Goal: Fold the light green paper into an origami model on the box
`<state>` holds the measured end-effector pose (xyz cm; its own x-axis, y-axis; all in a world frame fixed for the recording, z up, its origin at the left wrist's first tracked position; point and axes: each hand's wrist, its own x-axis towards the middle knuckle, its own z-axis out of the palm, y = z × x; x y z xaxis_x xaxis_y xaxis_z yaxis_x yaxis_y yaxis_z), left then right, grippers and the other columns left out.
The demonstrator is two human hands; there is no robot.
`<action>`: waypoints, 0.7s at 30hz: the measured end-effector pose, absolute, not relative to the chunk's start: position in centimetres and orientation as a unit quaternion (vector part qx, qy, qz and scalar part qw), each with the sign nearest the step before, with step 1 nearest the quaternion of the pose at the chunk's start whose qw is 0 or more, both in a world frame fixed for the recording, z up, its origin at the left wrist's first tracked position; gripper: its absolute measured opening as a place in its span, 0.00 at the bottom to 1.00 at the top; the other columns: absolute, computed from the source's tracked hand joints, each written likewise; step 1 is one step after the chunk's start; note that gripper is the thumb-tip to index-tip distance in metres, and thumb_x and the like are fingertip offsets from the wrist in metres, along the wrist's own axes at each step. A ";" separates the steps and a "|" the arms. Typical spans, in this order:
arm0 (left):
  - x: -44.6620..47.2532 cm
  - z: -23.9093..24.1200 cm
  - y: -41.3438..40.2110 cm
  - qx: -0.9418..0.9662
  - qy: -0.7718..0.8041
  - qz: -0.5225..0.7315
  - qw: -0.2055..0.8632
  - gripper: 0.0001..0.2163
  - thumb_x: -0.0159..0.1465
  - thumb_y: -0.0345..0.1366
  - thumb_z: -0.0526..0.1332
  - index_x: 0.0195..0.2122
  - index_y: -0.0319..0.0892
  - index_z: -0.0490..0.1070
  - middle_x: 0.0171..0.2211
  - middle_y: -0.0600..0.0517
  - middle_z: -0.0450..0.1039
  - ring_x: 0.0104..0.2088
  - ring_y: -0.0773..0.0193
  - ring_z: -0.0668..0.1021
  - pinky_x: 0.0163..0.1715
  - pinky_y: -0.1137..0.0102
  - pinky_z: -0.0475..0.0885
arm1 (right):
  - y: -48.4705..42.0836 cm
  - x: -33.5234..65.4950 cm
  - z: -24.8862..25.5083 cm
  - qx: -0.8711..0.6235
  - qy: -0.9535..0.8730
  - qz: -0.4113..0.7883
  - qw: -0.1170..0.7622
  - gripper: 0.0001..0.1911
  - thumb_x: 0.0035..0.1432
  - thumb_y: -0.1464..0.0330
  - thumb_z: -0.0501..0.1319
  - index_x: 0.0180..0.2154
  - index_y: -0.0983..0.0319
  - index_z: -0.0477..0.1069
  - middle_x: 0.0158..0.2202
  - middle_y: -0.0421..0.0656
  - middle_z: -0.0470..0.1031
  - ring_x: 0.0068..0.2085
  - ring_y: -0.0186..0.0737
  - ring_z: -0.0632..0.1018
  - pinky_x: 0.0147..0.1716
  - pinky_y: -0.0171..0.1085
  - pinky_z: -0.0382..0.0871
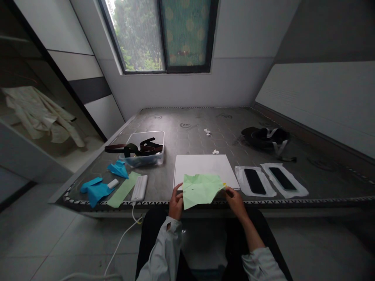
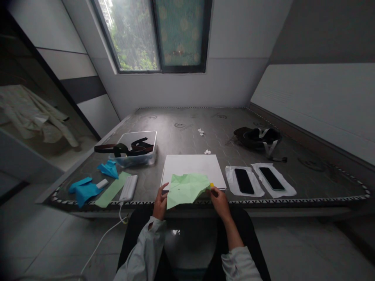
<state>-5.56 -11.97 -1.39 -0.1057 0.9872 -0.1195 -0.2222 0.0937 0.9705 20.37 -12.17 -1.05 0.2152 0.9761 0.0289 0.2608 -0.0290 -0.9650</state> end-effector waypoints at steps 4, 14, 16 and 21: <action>-5.4 -1.9 -11.8 0.427 0.521 0.539 0.505 0.23 0.41 0.38 0.71 0.40 0.41 0.75 0.32 0.49 0.79 0.29 0.60 0.80 0.26 0.73 0.73 | -12.3 20.1 -1.0 -0.616 -0.512 0.371 0.470 0.21 0.45 0.49 0.65 0.28 0.61 0.77 0.28 0.43 0.79 0.35 0.49 0.77 0.38 0.42 0.70; -5.8 -3.1 -10.9 0.384 0.602 0.505 0.485 0.18 0.48 0.52 0.67 0.23 0.42 0.66 0.14 0.59 0.69 0.13 0.64 0.75 0.12 0.74 0.66 | -12.1 19.3 -1.4 -0.614 -0.480 0.388 0.492 0.23 0.41 0.49 0.68 0.18 0.60 0.66 0.18 0.36 0.68 0.25 0.38 0.71 0.31 0.37 0.68; -5.7 -3.2 -10.8 0.371 0.605 0.515 0.481 0.18 0.48 0.50 0.68 0.27 0.43 0.66 0.17 0.58 0.73 0.14 0.64 0.76 0.13 0.74 0.67 | -12.1 19.2 -1.5 -0.601 -0.459 0.411 0.509 0.22 0.38 0.50 0.70 0.21 0.59 0.66 0.21 0.38 0.72 0.28 0.42 0.75 0.33 0.39 0.70; -5.6 -3.2 -10.9 0.359 0.573 0.531 0.510 0.28 0.48 0.44 0.71 0.48 0.39 0.66 0.25 0.52 0.79 0.16 0.66 0.77 0.16 0.75 0.71 | -11.9 18.6 -1.5 -0.568 -0.376 0.458 0.571 0.31 0.38 0.52 0.72 0.42 0.58 0.66 0.31 0.42 0.80 0.33 0.46 0.80 0.37 0.44 0.75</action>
<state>-5.58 -10.86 -3.22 -0.2223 0.9534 -0.2039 -0.1308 0.1781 0.9753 18.59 -11.93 -1.50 0.2975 0.9504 -0.0912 -0.0964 -0.0651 -0.9932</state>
